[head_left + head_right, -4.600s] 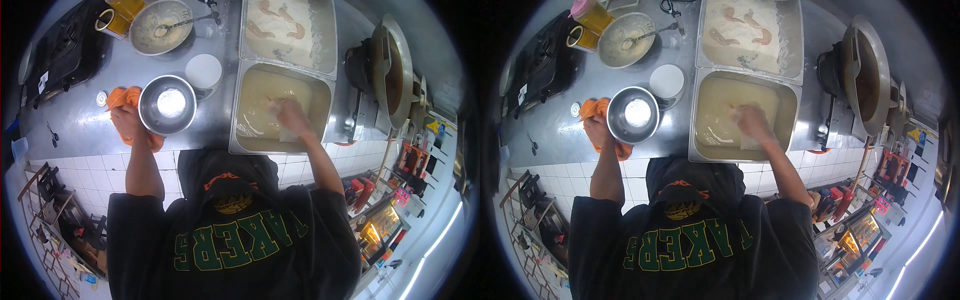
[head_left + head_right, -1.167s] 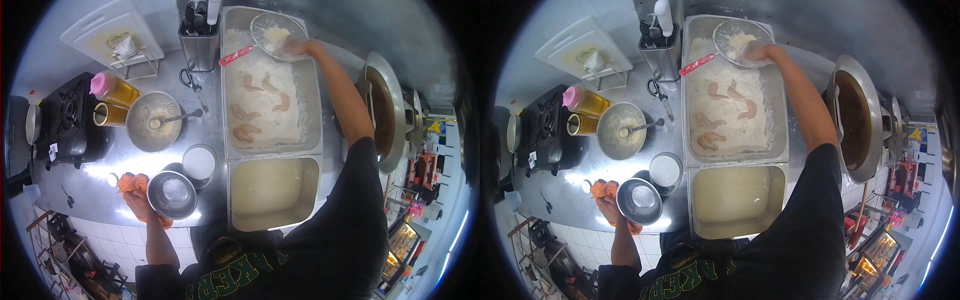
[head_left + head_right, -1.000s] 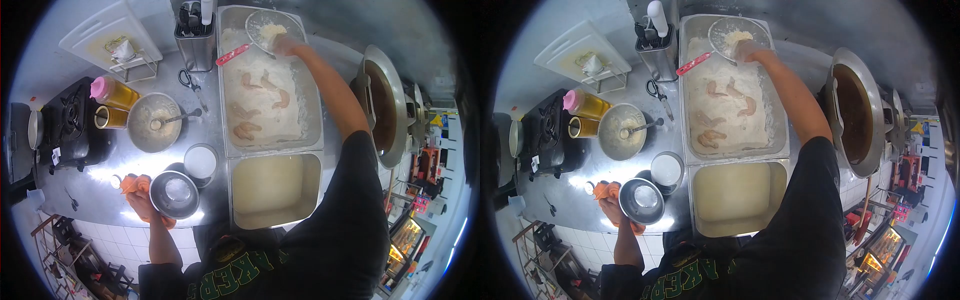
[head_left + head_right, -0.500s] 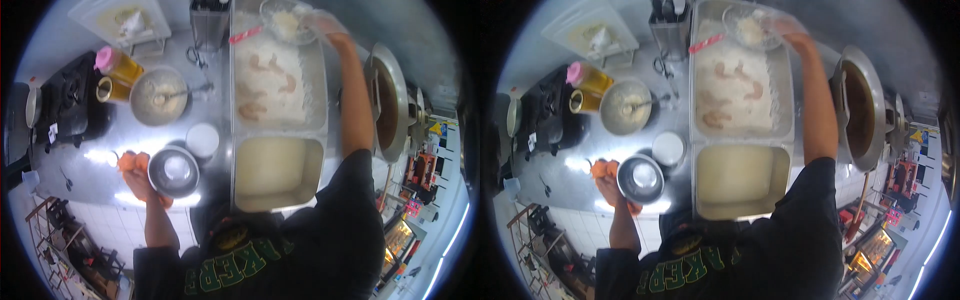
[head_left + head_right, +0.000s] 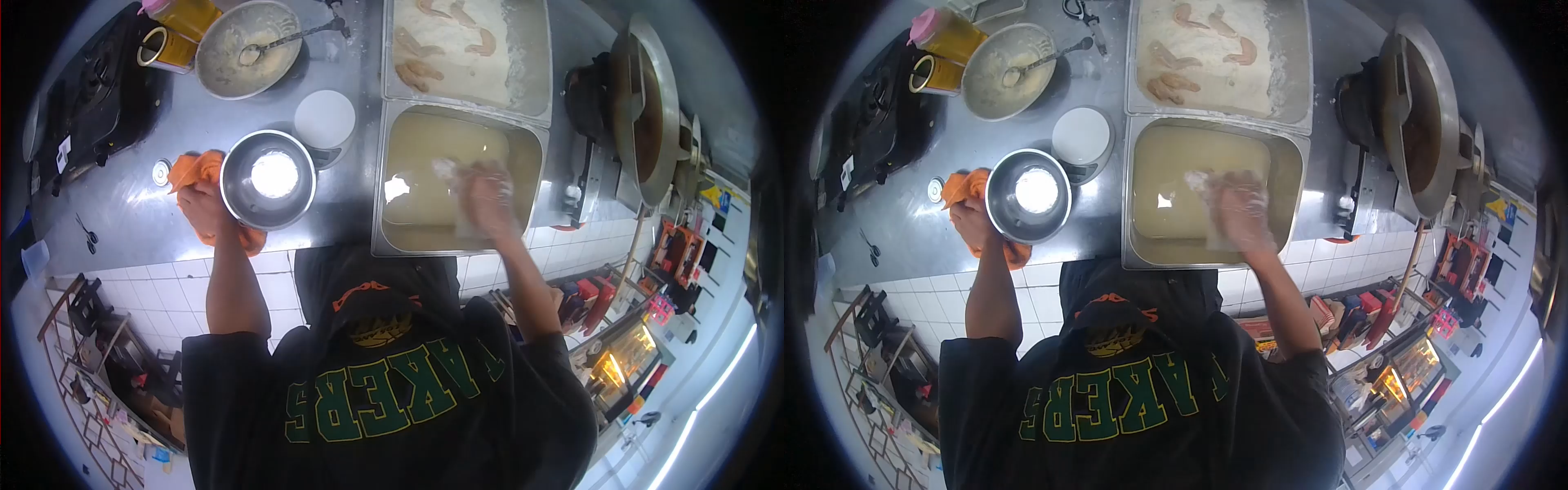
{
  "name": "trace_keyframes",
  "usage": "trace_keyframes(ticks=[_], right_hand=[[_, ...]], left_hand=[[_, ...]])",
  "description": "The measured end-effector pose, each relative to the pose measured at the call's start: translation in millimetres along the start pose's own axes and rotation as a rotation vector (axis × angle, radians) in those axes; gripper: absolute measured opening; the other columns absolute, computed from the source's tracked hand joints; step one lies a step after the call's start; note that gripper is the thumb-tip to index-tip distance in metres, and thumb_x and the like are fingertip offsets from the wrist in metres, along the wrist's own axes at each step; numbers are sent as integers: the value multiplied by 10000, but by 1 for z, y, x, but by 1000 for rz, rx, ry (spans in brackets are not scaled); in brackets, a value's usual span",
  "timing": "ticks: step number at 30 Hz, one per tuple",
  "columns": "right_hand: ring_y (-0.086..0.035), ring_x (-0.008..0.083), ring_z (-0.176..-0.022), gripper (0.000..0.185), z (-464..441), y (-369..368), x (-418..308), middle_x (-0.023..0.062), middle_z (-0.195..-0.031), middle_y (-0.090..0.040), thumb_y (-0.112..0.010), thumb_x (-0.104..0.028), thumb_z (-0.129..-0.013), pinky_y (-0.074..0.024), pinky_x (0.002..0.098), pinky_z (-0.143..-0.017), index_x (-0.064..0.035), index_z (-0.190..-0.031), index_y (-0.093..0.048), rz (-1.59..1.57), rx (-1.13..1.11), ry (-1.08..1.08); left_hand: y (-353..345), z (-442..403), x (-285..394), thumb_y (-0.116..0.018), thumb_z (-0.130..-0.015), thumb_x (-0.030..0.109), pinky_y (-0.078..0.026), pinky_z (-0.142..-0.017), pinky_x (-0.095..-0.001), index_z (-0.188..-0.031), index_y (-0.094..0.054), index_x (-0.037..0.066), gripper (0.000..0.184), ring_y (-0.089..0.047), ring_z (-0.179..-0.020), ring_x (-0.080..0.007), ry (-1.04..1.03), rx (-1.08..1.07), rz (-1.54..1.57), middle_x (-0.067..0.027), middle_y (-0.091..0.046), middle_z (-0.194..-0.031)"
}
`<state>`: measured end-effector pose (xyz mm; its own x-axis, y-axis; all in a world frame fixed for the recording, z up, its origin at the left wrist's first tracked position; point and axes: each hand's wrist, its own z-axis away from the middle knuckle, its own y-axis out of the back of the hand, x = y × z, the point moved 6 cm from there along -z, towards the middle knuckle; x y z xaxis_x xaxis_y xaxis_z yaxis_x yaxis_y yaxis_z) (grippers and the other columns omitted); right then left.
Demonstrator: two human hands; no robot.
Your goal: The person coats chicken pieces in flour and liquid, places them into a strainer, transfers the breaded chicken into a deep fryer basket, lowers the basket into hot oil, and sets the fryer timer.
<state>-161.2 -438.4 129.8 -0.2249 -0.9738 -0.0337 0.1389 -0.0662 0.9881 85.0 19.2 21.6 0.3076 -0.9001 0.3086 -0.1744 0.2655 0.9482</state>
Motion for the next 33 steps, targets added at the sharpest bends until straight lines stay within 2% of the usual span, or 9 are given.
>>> trace_keyframes(ticks=[8,11,13,17,19,20,22,26,33], right_hand=[[-626,328,-970,174,-9,-78,3,124,-939,-683,-565,-200,-862,-494,477,-837,-79,-860,-691,216,-254,-42],[-641,334,-958,173,-13,-24,0,134,-993,-694,-597,-221,-866,-498,456,-843,-107,-907,-720,-94,-66,59],[-643,354,-965,227,-12,-13,18,156,-1027,-691,-607,-259,-893,-488,449,-854,-104,-1004,-730,-623,-191,-136],[-623,347,-1009,246,4,10,44,145,-1050,-670,-577,-205,-907,-476,385,-922,-59,-1070,-689,-656,-219,-303],[-622,357,-1007,245,11,12,47,148,-1026,-667,-580,-200,-898,-472,412,-920,-40,-1055,-680,-1022,-348,-532],[-622,357,-1007,245,17,13,46,148,-1026,-667,-580,-200,-898,-472,412,-920,-40,-1055,-680,-1024,-338,-542],[-639,372,-945,265,12,29,35,219,-980,-662,-570,-233,-917,-485,424,-843,-35,-1034,-701,-502,-227,-114],[-637,377,-941,243,24,2,51,221,-970,-662,-571,-211,-898,-487,435,-852,-42,-1008,-705,-529,-7,-145],[-622,384,-964,201,32,18,45,198,-958,-668,-582,-188,-878,-478,470,-873,-49,-956,-704,-296,-288,-39]], left_hand=[[3,3,-2,-396,-921,371,-469,-856,-504,-991,-577,-23,439,-583,-974,-402,-44,90,17,-228,-612,-1013],[2,2,-3,-402,-921,346,-470,-854,-500,-992,-576,-27,417,-580,-974,-400,-81,100,16,-227,-611,-1016],[3,2,-4,-403,-922,336,-471,-853,-498,-990,-575,-28,408,-580,-974,-399,-64,106,7,-226,-611,-1014],[8,4,0,-411,-921,325,-469,-857,-500,-986,-572,-29,394,-576,-982,-400,-63,111,24,-228,-611,-1009],[9,4,0,-413,-921,323,-466,-859,-502,-987,-572,-29,392,-574,-983,-403,-57,104,26,-231,-610,-1010],[9,4,1,-414,-921,321,-463,-860,-505,-988,-572,-30,390,-573,-983,-406,-56,93,26,-234,-609,-1011],[9,5,1,-417,-921,322,-460,-860,-507,-986,-571,-29,389,-572,-980,-408,-71,90,37,-236,-607,-1008],[10,6,1,-412,-927,328,-455,-855,-511,-975,-567,-30,392,-569,-965,-415,-103,121,41,-239,-600,-990],[10,6,3,-365,-946,356,-453,-836,-507,-956,-552,-36,435,-563,-964,-408,-78,96,10,-235,-584,-977]])
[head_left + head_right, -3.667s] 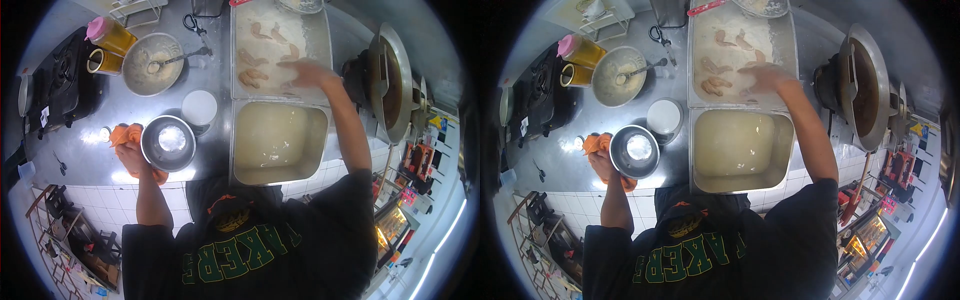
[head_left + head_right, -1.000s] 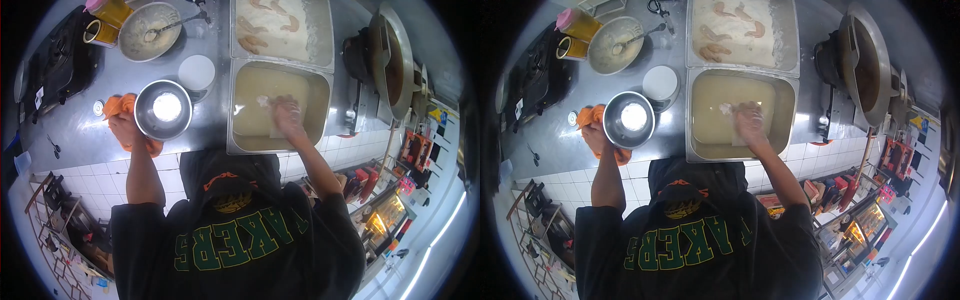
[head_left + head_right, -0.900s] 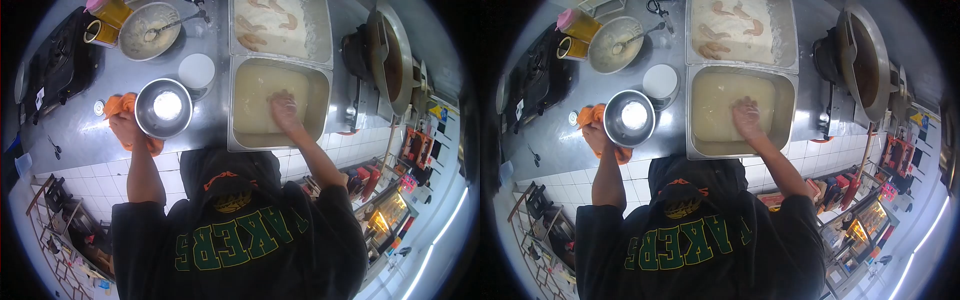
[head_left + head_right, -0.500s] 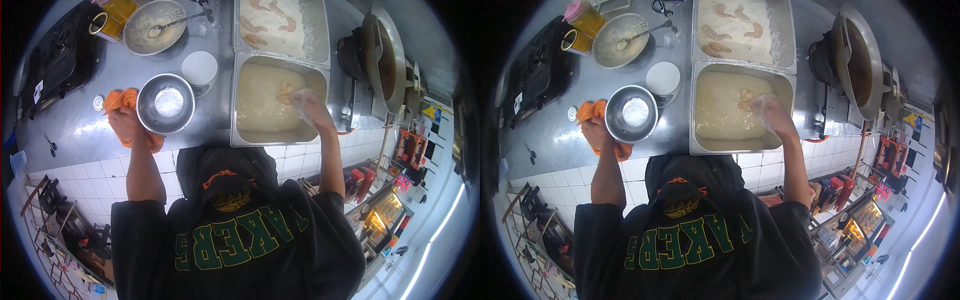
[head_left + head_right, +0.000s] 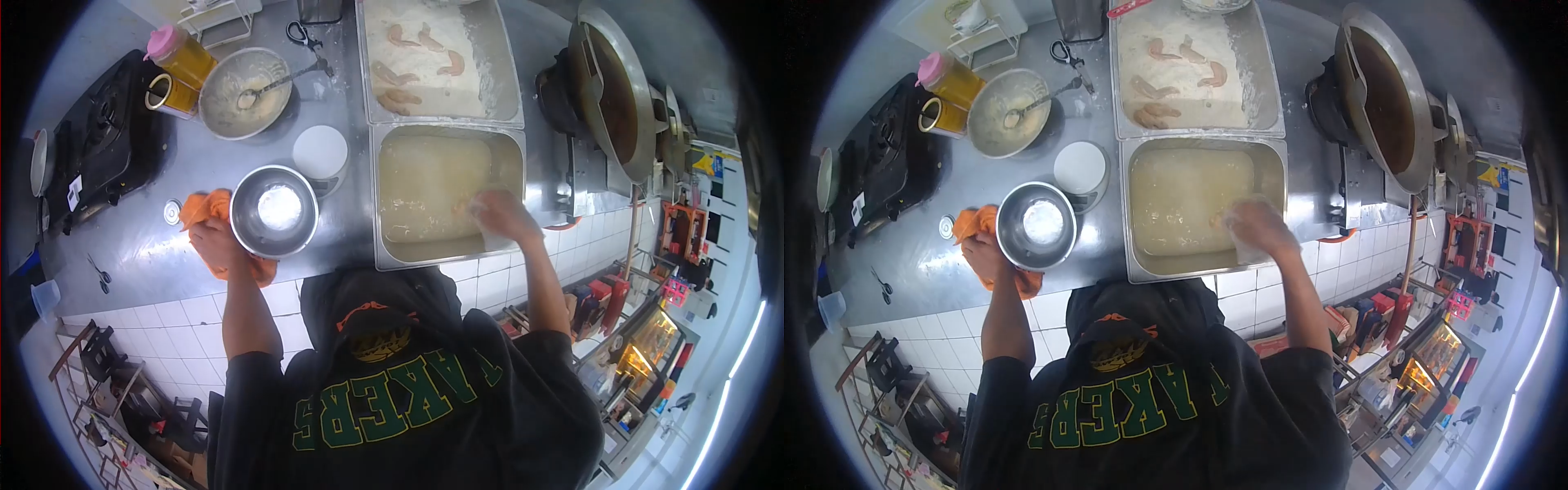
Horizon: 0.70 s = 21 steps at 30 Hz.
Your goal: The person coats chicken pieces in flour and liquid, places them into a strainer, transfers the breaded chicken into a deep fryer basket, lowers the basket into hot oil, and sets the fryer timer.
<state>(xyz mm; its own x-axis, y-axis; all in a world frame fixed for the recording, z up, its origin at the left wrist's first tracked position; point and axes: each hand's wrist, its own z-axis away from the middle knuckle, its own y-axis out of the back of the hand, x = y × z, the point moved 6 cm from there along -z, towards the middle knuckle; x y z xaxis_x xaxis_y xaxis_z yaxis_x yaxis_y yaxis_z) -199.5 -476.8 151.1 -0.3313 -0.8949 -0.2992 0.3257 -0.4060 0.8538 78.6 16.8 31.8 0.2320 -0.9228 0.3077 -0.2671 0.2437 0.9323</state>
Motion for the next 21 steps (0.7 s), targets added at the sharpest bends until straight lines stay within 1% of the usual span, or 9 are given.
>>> trace_keyframes(ticks=[4,6,8,10,13,15,16,19,21], right_hand=[[-617,398,-953,223,-21,85,-20,211,-937,-664,-604,-214,-870,-471,495,-869,-38,-967,-703,60,49,123],[-617,402,-950,223,-51,124,-23,197,-926,-670,-612,-218,-867,-474,491,-870,-38,-966,-701,118,83,15],[-614,408,-945,222,-86,153,-36,186,-931,-680,-612,-228,-876,-480,472,-881,-50,-971,-703,53,317,113],[-616,385,-1015,312,-139,149,-36,217,-1055,-676,-651,-295,-901,-459,458,-932,-36,-1068,-699,150,307,52],[-623,382,-1006,432,-220,112,-18,244,-1070,-664,-671,-408,-878,-465,466,-925,-18,-1063,-694,200,266,-13],[-642,375,-978,546,-250,97,-13,242,-1056,-674,-656,-530,-855,-478,483,-902,-11,-1015,-711,427,368,5],[-642,375,-978,546,-251,96,-10,242,-1056,-674,-656,-530,-855,-478,483,-902,-11,-1015,-711,427,363,10],[-642,361,-1029,638,-238,108,-3,223,-1098,-677,-599,-604,-873,-479,481,-904,-3,-1064,-693,396,149,-158],[-616,353,-1108,787,-224,93,8,224,-1281,-612,-475,-680,-917,-473,452,-934,3,-1293,-584,126,-310,-51]], left_hand=[[-3,-1,-2,-346,-949,375,-452,-829,-508,-963,-544,-35,455,-561,-960,-410,-4,11,-5,-234,-578,-970],[-7,-2,-5,-331,-950,387,-449,-826,-512,-975,-538,-27,464,-558,-962,-411,1,-11,5,-229,-575,-973],[-3,-1,1,-328,-949,389,-448,-827,-515,-975,-539,-22,463,-558,-963,-411,27,-22,1,-227,-575,-976],[-2,-3,0,-326,-948,391,-446,-827,-517,-976,-539,-18,462,-558,-964,-410,53,-31,-4,-225,-576,-979],[-5,-1,-3,-328,-945,389,-446,-826,-519,-974,-538,-13,455,-562,-967,-408,54,-26,-29,-220,-579,-988],[-7,-3,-3,-327,-944,384,-447,-826,-519,-966,-534,-15,450,-564,-968,-411,57,-45,-15,-223,-577,-990],[-8,-4,-3,-327,-944,384,-447,-826,-519,-966,-534,-15,450,-564,-968,-411,63,-46,-19,-223,-577,-990],[-8,-2,-7,-326,-944,374,-448,-825,-520,-970,-534,-15,442,-564,-967,-416,99,-70,-19,-229,-575,-994],[-11,-4,-6,-324,-945,363,-450,-824,-516,-975,-532,-21,438,-559,-963,-420,98,-97,-59,-236,-575,-1002]])
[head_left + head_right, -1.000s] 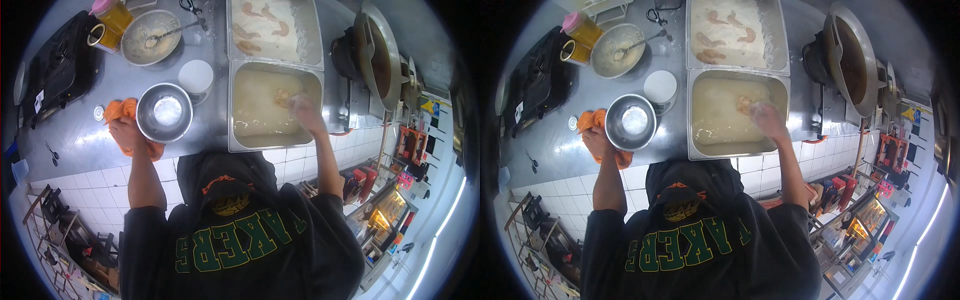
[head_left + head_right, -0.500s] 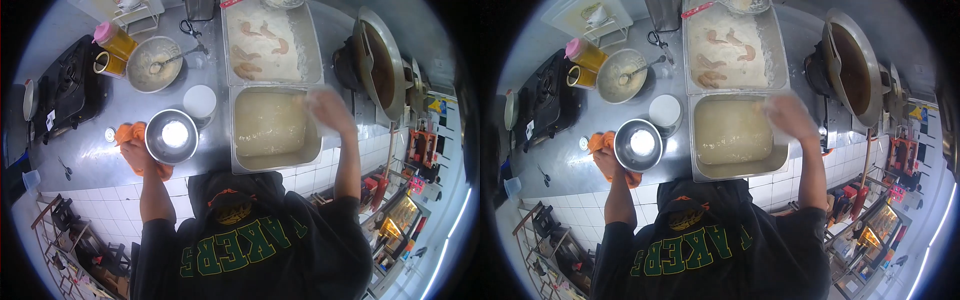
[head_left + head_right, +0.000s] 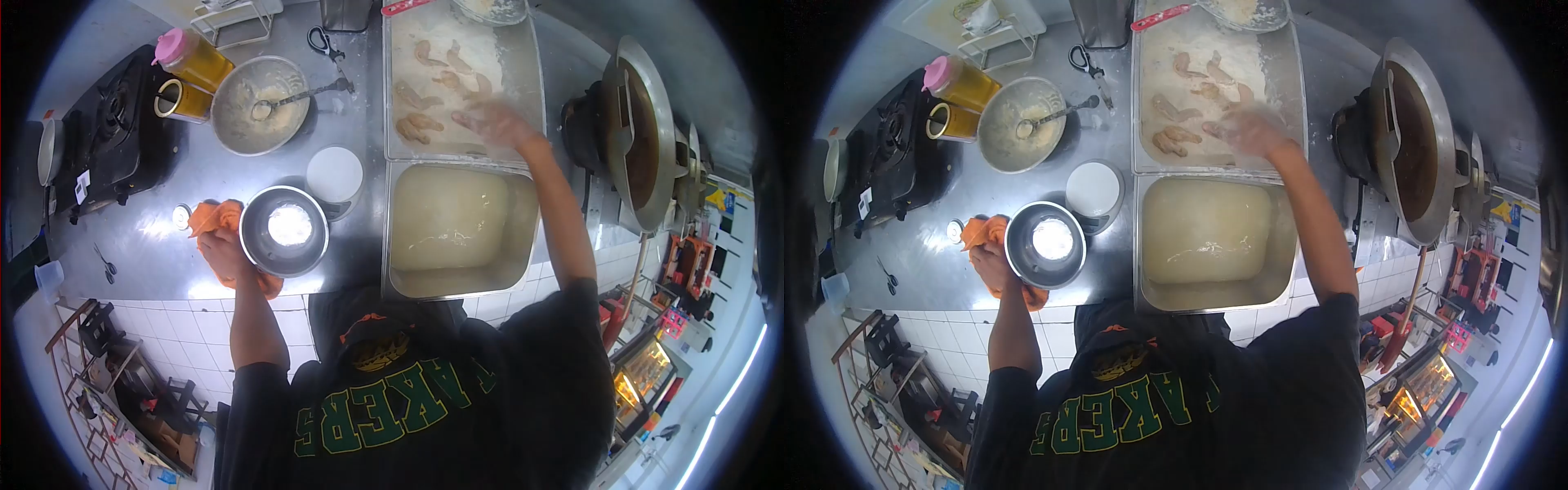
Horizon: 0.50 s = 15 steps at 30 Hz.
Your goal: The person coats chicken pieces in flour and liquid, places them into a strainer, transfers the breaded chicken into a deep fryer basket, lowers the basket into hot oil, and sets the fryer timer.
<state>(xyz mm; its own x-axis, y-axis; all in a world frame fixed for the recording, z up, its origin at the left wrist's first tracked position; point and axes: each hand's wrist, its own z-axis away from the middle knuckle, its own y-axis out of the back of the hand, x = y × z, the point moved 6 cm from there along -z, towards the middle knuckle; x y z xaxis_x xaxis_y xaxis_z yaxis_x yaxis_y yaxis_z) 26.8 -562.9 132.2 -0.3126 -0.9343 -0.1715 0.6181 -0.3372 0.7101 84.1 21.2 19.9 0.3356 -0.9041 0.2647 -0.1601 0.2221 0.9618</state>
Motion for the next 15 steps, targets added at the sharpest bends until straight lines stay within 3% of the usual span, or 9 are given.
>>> trace_keyframes(ticks=[1,3,4,6,7,9,10,13,15], right_hand=[[-616,353,-1108,787,11,-1,3,224,-1281,-612,-475,-680,-917,-473,452,-934,3,-1293,-584,-1,-6,-5],[-391,285,-1403,826,37,-2,6,144,-1485,-471,-319,-715,-949,-299,347,-1150,-50,-1388,-535,-192,-36,-76],[-391,285,-1403,826,40,1,12,144,-1485,-471,-319,-715,-949,-299,347,-1150,-50,-1388,-535,-196,-35,-75],[-536,289,-1276,1050,48,4,31,183,-1529,-403,-259,-829,-885,-409,382,-1043,0,-1529,-271,-387,-23,-95],[-536,289,-1276,1050,47,2,38,183,-1529,-403,-259,-829,-885,-409,382,-1043,0,-1529,-271,-395,-16,-93],[-359,302,-1414,944,37,-4,55,165,-1562,-349,-249,-789,-916,-255,369,-1162,-62,-1511,-350,-508,87,-138],[-300,307,-1459,911,30,-5,61,158,-1573,-331,-245,-775,-926,-204,365,-1202,-83,-1505,-376,-552,130,-150],[-333,311,-1436,918,23,-29,71,183,-1553,-356,-273,-778,-923,-266,406,-1176,-79,-1510,-366,-844,198,-93],[-420,378,-1356,1159,7,-43,85,232,-1583,-254,-380,-882,-804,-373,477,-1098,-11,-1550,-212,-810,17,-150]], left_hand=[[1,1,2,-324,-945,363,-450,-824,-516,-975,-532,-21,438,-559,-963,-420,-1,-8,-2,-236,-575,-1002],[4,1,4,-320,-947,356,-447,-827,-517,-983,-527,-34,444,-557,-966,-424,12,-10,14,-240,-577,-1015],[3,2,4,-320,-947,356,-447,-827,-517,-983,-527,-34,444,-557,-966,-424,9,-8,11,-240,-577,-1015],[3,2,4,-331,-948,350,-447,-834,-507,-1006,-528,-48,447,-560,-966,-419,-26,-4,22,-238,-576,-1014],[5,2,4,-331,-948,350,-447,-834,-507,-1006,-528,-48,447,-560,-966,-419,-34,3,22,-238,-576,-1014],[11,4,10,-366,-948,317,-449,-855,-496,-1038,-536,-46,411,-562,-975,-420,-91,-69,173,-242,-577,-1020],[19,4,14,-425,-965,284,-460,-860,-442,-1040,-545,-31,346,-583,-957,-354,-128,-47,348,-204,-591,-1000],[24,-11,-22,-499,-959,288,-459,-822,-389,-1016,-565,-47,347,-565,-871,-260,22,-126,567,-143,-590,-935],[77,7,28,-522,-971,256,-455,-800,-348,-1013,-572,-36,300,-533,-849,-199,8,-3,591,-95,-578,-919]])
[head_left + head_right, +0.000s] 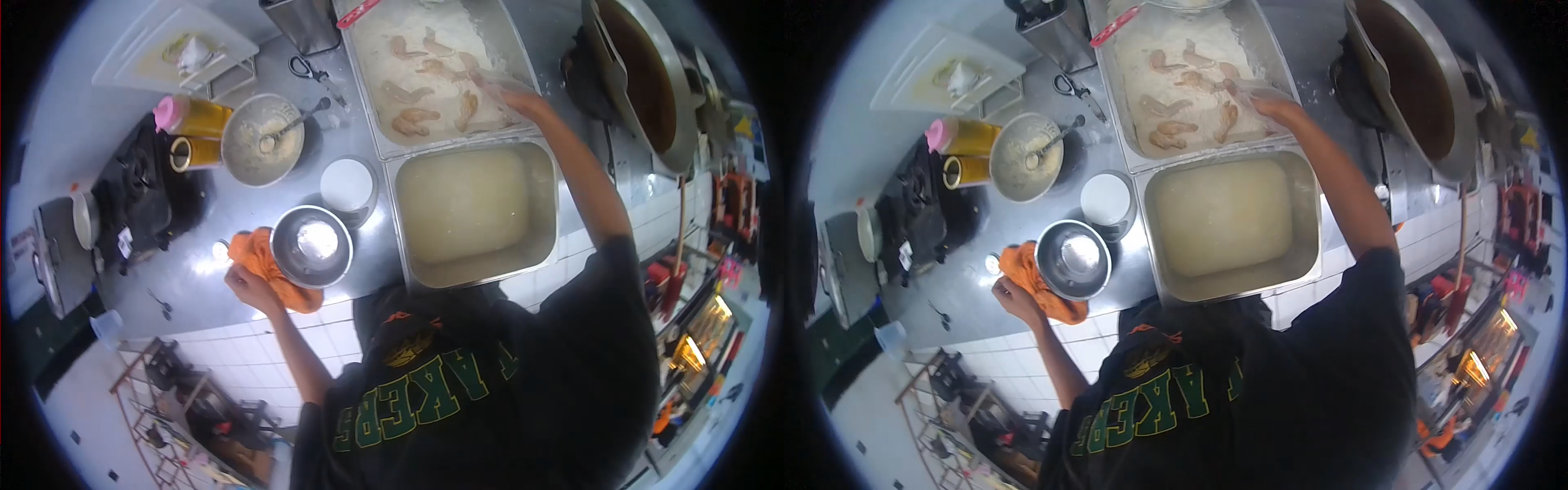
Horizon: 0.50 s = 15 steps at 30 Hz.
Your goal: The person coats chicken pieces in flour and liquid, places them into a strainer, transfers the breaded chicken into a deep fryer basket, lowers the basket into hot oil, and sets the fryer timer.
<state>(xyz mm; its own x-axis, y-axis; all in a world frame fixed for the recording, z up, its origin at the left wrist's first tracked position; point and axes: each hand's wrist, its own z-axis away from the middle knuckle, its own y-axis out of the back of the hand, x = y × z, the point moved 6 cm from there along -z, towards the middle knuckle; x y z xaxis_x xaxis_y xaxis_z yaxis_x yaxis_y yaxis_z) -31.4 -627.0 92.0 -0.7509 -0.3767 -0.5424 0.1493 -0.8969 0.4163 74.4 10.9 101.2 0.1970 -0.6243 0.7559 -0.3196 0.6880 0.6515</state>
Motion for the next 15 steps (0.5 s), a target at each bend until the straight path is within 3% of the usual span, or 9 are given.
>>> trace_keyframes(ticks=[2,4,5,6,7,8,10,13,15], right_hand=[[-367,399,-1384,1157,-12,-20,0,232,-1595,-212,-402,-872,-805,-363,510,-1101,-24,-1559,-175,-203,39,-125],[-313,420,-1413,1159,-54,-31,27,232,-1607,-170,-425,-862,-806,-353,544,-1104,-38,-1569,-139,-387,74,-238],[-345,409,-1391,1115,-111,-35,42,206,-1587,-235,-458,-858,-793,-438,559,-991,-80,-1555,-222,-417,33,-35],[-361,403,-1380,1093,-117,-35,32,193,-1577,-267,-475,-856,-786,-480,566,-935,-101,-1548,-263,-429,17,72],[-376,397,-1368,1073,-122,-35,21,180,-1567,-300,-492,-855,-780,-523,574,-878,-122,-1542,-304,-444,-2,180],[-384,400,-1363,1059,-92,-41,-15,187,-1574,-278,-475,-848,-795,-509,576,-901,-136,-1553,-275,-491,4,108],[-392,402,-1357,1046,-53,-40,-47,194,-1581,-256,-458,-842,-810,-495,577,-924,-149,-1564,-246,-539,4,45],[-377,324,-1389,1024,-32,-18,-68,219,-1568,-270,-438,-839,-824,-471,471,-1005,-167,-1570,-236,-651,27,142],[-257,286,-1455,1012,-17,-12,-71,180,-1605,-207,-420,-804,-864,-370,416,-1101,-123,-1577,-195,-784,-119,128]], left_hand=[[-22,33,72,-489,-991,203,-458,-797,-342,-1016,-573,-14,234,-544,-846,-206,-169,-154,177,-99,-581,-915],[-61,84,146,-480,-1014,188,-452,-778,-306,-1036,-583,19,199,-546,-829,-169,-240,-485,199,-66,-583,-913],[-86,109,174,-489,-1021,189,-457,-763,-298,-1042,-585,19,196,-548,-804,-159,-394,-642,257,-52,-578,-903],[-115,139,198,-520,-1016,193,-468,-743,-309,-1055,-588,17,193,-571,-817,-156,-338,-851,331,-56,-600,-912],[-132,164,243,-545,-1007,200,-483,-730,-313,-1085,-581,16,204,-588,-839,-142,-555,-962,309,-66,-627,-905],[-155,184,268,-624,-928,208,-501,-740,-389,-1081,-612,13,248,-644,-794,-286,-541,-1054,328,-164,-684,-914],[-191,205,308,-613,-947,216,-523,-753,-396,-1120,-583,10,271,-670,-827,-327,-719,-968,218,-192,-679,-912],[-248,220,338,-611,-919,188,-509,-756,-480,-1053,-581,-16,246,-653,-844,-427,-765,-859,55,-249,-673,-896],[-270,230,362,-586,-912,155,-483,-744,-528,-983,-562,-27,198,-641,-833,-449,-864,-848,102,-255,-662,-828]])
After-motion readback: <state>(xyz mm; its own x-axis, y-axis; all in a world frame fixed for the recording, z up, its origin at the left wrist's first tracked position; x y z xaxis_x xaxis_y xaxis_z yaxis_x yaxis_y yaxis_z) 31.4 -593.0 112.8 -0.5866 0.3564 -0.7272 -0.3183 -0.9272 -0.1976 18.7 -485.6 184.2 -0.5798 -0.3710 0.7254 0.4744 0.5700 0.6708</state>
